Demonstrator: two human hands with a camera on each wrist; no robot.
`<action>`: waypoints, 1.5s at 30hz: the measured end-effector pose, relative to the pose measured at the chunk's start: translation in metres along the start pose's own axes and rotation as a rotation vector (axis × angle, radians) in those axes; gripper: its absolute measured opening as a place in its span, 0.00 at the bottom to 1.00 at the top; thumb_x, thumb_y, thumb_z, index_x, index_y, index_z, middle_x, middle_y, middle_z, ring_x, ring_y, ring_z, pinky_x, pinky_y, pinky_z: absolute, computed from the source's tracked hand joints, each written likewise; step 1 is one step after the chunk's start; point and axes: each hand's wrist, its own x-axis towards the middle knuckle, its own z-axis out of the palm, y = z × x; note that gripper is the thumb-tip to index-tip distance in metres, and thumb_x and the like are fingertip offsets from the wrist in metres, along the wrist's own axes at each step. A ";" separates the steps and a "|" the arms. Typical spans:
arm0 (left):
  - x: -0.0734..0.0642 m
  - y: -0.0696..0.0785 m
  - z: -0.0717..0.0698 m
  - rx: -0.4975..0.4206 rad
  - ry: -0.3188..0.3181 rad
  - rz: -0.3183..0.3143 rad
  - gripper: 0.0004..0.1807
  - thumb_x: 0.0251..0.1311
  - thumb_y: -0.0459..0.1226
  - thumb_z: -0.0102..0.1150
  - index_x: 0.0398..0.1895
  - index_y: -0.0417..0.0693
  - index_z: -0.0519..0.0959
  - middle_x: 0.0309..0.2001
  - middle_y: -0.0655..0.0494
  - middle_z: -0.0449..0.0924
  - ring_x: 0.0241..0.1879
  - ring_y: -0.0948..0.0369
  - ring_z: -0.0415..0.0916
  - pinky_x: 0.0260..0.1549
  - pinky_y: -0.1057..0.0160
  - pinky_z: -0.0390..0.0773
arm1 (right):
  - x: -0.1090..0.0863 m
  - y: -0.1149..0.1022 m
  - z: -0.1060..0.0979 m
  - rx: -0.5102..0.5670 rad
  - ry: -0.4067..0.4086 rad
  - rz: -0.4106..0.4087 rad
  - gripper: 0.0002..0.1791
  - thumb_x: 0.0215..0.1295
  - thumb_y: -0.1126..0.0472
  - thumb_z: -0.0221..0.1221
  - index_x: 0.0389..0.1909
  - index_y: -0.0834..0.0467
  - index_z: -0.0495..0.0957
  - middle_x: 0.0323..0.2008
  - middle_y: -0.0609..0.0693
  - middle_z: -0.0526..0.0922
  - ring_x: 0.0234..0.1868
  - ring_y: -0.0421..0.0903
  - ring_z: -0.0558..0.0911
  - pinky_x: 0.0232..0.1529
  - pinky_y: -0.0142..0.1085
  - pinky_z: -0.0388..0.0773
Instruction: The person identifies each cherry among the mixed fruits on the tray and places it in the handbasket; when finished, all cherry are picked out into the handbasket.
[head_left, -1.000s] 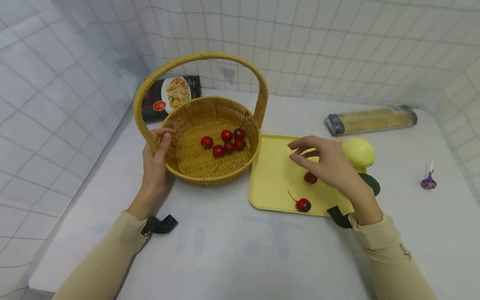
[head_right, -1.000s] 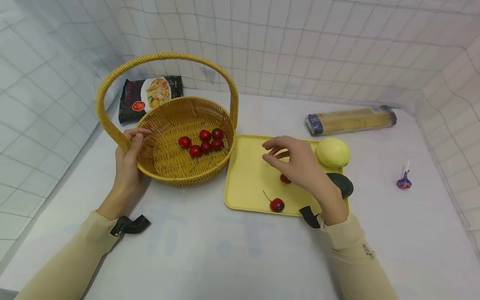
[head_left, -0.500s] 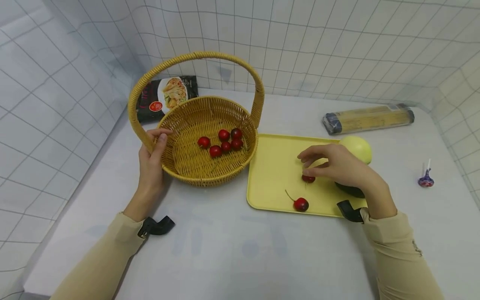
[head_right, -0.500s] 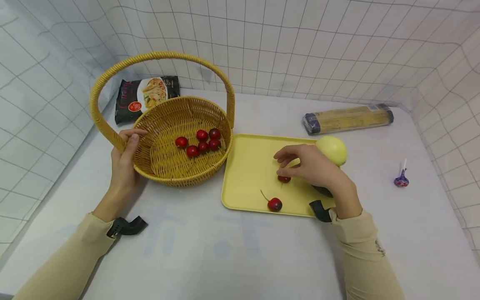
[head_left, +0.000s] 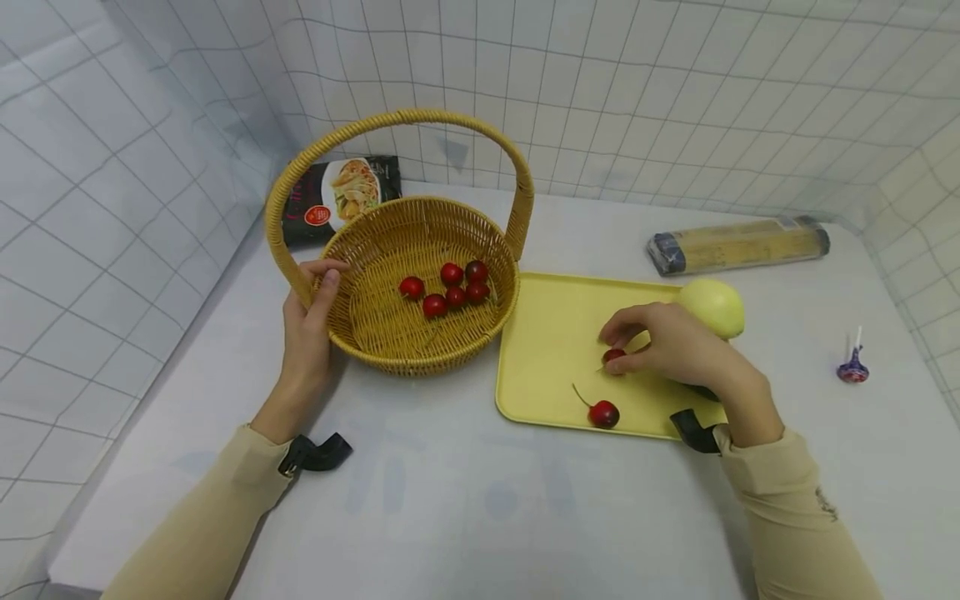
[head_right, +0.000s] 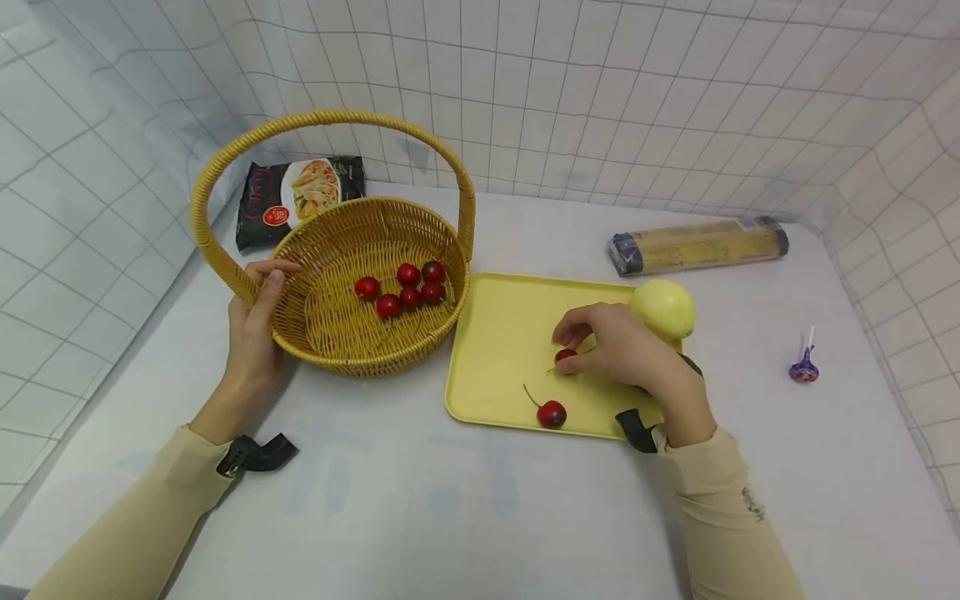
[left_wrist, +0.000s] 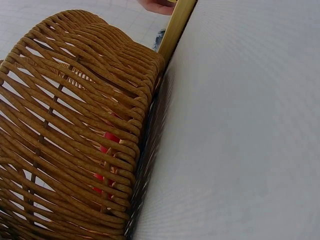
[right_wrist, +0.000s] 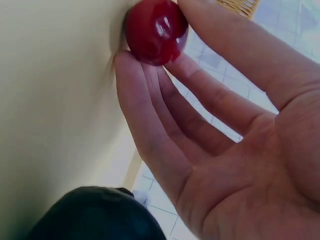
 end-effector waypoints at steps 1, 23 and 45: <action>0.000 0.000 0.000 0.001 -0.002 -0.001 0.16 0.76 0.46 0.56 0.55 0.46 0.81 0.55 0.57 0.78 0.63 0.51 0.67 0.63 0.66 0.61 | 0.000 0.000 0.001 -0.008 0.011 0.000 0.18 0.58 0.52 0.78 0.47 0.52 0.88 0.40 0.42 0.89 0.45 0.43 0.85 0.49 0.40 0.79; 0.000 0.001 0.000 -0.009 0.003 0.003 0.16 0.76 0.45 0.56 0.55 0.44 0.81 0.54 0.57 0.78 0.62 0.51 0.67 0.62 0.66 0.61 | 0.010 -0.004 0.015 0.081 0.092 -0.009 0.16 0.57 0.57 0.79 0.46 0.53 0.88 0.40 0.46 0.89 0.45 0.44 0.87 0.50 0.44 0.85; 0.000 0.001 0.001 -0.006 0.010 0.010 0.17 0.76 0.45 0.56 0.56 0.41 0.81 0.53 0.57 0.78 0.60 0.54 0.67 0.61 0.66 0.61 | 0.011 -0.007 0.019 0.104 0.092 -0.072 0.13 0.62 0.64 0.75 0.46 0.51 0.87 0.40 0.45 0.88 0.45 0.44 0.84 0.50 0.42 0.85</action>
